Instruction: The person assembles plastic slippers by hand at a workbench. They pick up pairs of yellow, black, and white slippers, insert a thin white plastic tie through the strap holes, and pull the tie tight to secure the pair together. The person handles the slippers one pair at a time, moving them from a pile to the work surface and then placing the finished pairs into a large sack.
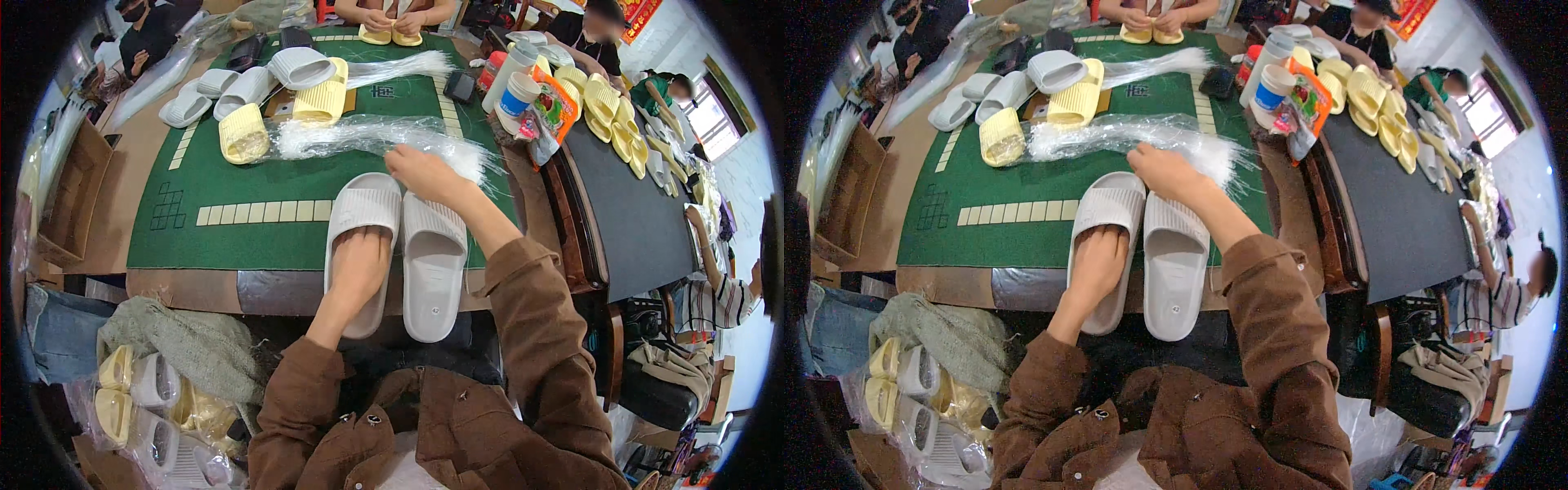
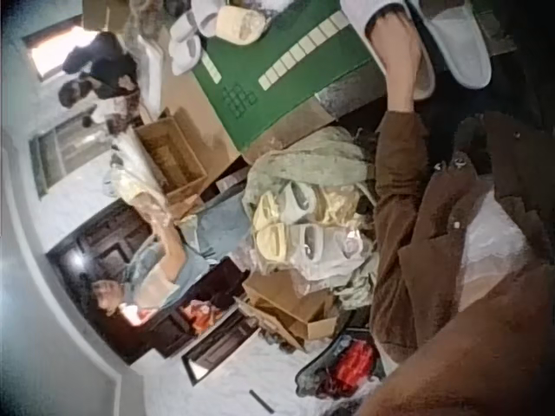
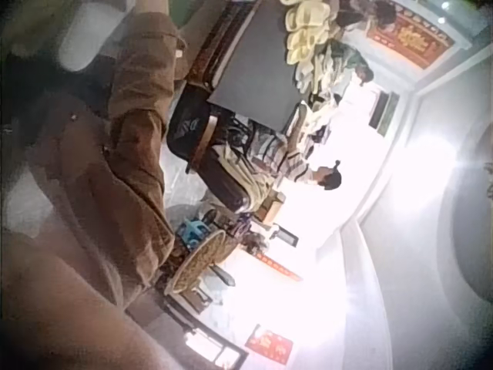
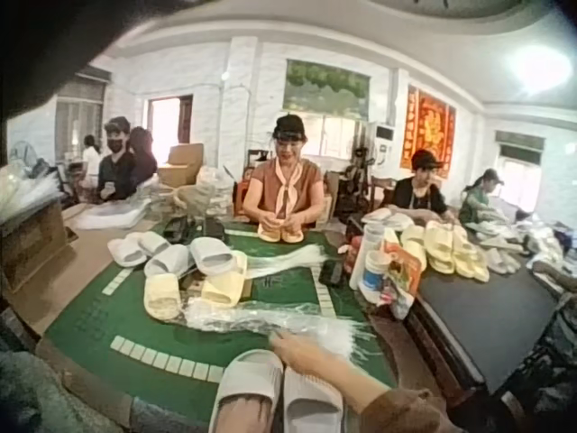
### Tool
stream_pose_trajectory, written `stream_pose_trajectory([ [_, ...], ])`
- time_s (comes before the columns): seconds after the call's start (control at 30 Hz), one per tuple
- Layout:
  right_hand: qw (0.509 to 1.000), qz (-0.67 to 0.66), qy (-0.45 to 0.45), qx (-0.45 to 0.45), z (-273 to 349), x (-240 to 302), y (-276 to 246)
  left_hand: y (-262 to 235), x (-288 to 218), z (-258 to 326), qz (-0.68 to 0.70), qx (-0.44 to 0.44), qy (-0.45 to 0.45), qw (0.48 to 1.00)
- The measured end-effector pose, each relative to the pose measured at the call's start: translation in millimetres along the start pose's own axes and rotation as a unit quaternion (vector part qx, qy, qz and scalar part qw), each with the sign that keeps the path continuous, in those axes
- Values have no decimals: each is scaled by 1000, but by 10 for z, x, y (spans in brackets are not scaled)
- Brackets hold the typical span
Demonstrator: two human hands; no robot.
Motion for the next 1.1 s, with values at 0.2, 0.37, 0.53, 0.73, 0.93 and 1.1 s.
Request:
stream_pose_trajectory([
  [0.2,976,-195,83,-49,268,-201,-356,-637,-485,214,-8,-76,1,997],
  [0.37,947,-300,85,-75,294,114,-397,-919,-287,-369,26,-238,89,967],
  [0.53,893,-381,179,-159,385,-107,-247,-275,218,-955,240,-109,44,964],
  [0.73,745,-630,117,-187,422,-359,-126,-109,308,-995,377,-64,-25,924],
  [0.93,721,-638,157,-220,479,-406,-117,-99,309,-921,416,-79,-42,905],
  [1.1,756,-594,182,-207,518,-353,-172,-122,294,-891,397,-90,-37,913],
])
Point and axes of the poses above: each hand's wrist, its own z-axis away from the middle knuckle, its own y-axis out of the palm, x = y × z, the point moved 9 cm from there along -z, towards the middle knuckle, and after that the axes turned 10 degrees about y, right-handed, at the moved point
